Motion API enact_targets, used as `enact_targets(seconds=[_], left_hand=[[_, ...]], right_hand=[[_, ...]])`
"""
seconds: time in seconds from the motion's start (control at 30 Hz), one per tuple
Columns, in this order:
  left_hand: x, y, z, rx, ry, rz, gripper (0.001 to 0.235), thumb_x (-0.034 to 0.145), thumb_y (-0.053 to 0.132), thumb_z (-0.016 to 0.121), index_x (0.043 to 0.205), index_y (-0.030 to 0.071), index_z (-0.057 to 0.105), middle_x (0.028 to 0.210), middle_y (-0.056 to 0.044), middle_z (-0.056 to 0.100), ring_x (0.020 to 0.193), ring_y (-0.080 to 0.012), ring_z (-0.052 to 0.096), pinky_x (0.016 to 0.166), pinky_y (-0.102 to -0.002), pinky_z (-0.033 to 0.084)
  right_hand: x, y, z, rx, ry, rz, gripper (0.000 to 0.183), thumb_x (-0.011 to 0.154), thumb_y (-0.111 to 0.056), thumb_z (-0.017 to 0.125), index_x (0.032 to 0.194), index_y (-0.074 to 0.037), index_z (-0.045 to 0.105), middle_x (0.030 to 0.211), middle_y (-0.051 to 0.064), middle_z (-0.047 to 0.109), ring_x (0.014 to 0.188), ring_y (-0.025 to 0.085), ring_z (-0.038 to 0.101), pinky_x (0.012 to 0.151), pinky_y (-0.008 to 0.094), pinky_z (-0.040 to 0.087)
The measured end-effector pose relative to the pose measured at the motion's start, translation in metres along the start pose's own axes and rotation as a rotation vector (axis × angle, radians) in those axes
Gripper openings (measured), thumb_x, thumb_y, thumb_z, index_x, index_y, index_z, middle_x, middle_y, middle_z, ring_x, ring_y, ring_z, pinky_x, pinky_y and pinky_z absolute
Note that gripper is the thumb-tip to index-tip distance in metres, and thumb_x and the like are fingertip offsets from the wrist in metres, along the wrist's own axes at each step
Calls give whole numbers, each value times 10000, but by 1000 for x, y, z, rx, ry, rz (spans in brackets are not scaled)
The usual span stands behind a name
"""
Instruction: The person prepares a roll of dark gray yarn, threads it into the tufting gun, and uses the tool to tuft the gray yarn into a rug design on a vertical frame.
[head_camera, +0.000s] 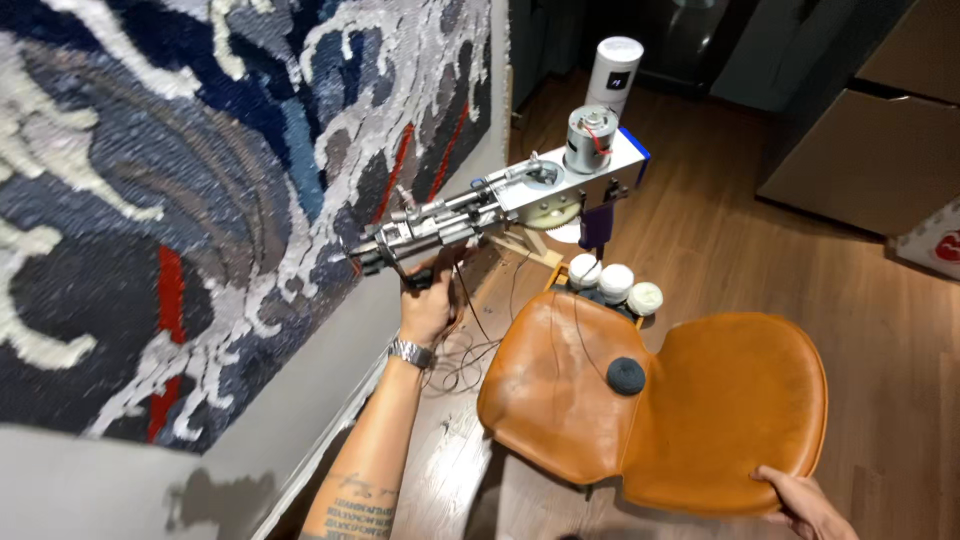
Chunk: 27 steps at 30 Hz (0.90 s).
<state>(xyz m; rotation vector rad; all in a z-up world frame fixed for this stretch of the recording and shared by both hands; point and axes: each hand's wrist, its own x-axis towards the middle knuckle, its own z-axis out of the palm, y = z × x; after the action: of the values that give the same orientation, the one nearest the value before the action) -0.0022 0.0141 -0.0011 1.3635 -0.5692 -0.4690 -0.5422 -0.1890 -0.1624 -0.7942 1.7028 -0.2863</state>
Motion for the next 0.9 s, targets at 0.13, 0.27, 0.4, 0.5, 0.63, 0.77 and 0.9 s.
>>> enact_targets(seconds=[0.13, 0.27, 0.4, 0.5, 0.63, 0.77, 0.9], left_hand=[[-1, -34, -37, -27, 54, 26, 212, 1054, 221, 614, 1087, 33, 704, 510, -19, 554, 325, -100, 484, 280, -251, 397], [-23, -33, -45, 84, 209, -111, 381, 1073, 279, 626, 724, 126, 613, 471, 7, 548, 337, -108, 499, 314, -253, 374], [-90, 43, -36, 62, 75, 85, 317, 1105, 279, 481, 1353, 279, 678, 1317, -65, 762, 317, -19, 387, 273, -177, 297], [-141, 66, -34, 68, 200, 120, 360, 1017, 465, 558, 1217, 240, 756, 1259, -77, 787, 305, -24, 347, 308, -180, 267], [-198, 75, -42, -43, 192, 275, 311, 1044, 369, 590, 1170, 150, 771, 1237, -112, 781, 315, -40, 395, 309, -175, 316], [-245, 85, -53, 10, 214, 326, 377, 1037, 404, 581, 1164, 108, 777, 1213, -131, 782, 315, -42, 356, 308, -185, 280], [-276, 83, -74, 14, 246, 287, 381, 1031, 409, 583, 1221, 131, 763, 1204, -111, 792, 327, -44, 380, 290, -198, 300]], right_hand=[[36, 35, 7, 45, -58, -143, 446, 861, 70, 702, 1294, 116, 605, 1108, 318, 701, 961, 437, 671, 780, 642, 579], [19, 58, 15, -30, -128, -150, 441, 850, 5, 701, 1282, 85, 663, 1119, 273, 744, 977, 382, 693, 775, 578, 598], [-12, 76, 17, -59, -172, -141, 447, 845, 6, 683, 1282, 84, 632, 1085, 286, 730, 933, 398, 700, 781, 570, 607], [-13, 108, 16, -120, -187, -135, 422, 832, -18, 691, 1239, 90, 666, 1038, 279, 750, 881, 390, 720, 738, 541, 621], [-31, 156, 22, -70, -252, -158, 382, 810, -4, 706, 1176, 105, 680, 1022, 270, 755, 884, 373, 731, 728, 564, 627], [-83, 180, 31, -100, -271, -164, 440, 831, -34, 706, 1246, 100, 646, 1055, 263, 741, 901, 346, 723, 695, 542, 630], [-115, 206, 39, -84, -301, -150, 469, 855, -29, 687, 1308, 77, 629, 1134, 243, 732, 976, 352, 711, 755, 573, 620]])
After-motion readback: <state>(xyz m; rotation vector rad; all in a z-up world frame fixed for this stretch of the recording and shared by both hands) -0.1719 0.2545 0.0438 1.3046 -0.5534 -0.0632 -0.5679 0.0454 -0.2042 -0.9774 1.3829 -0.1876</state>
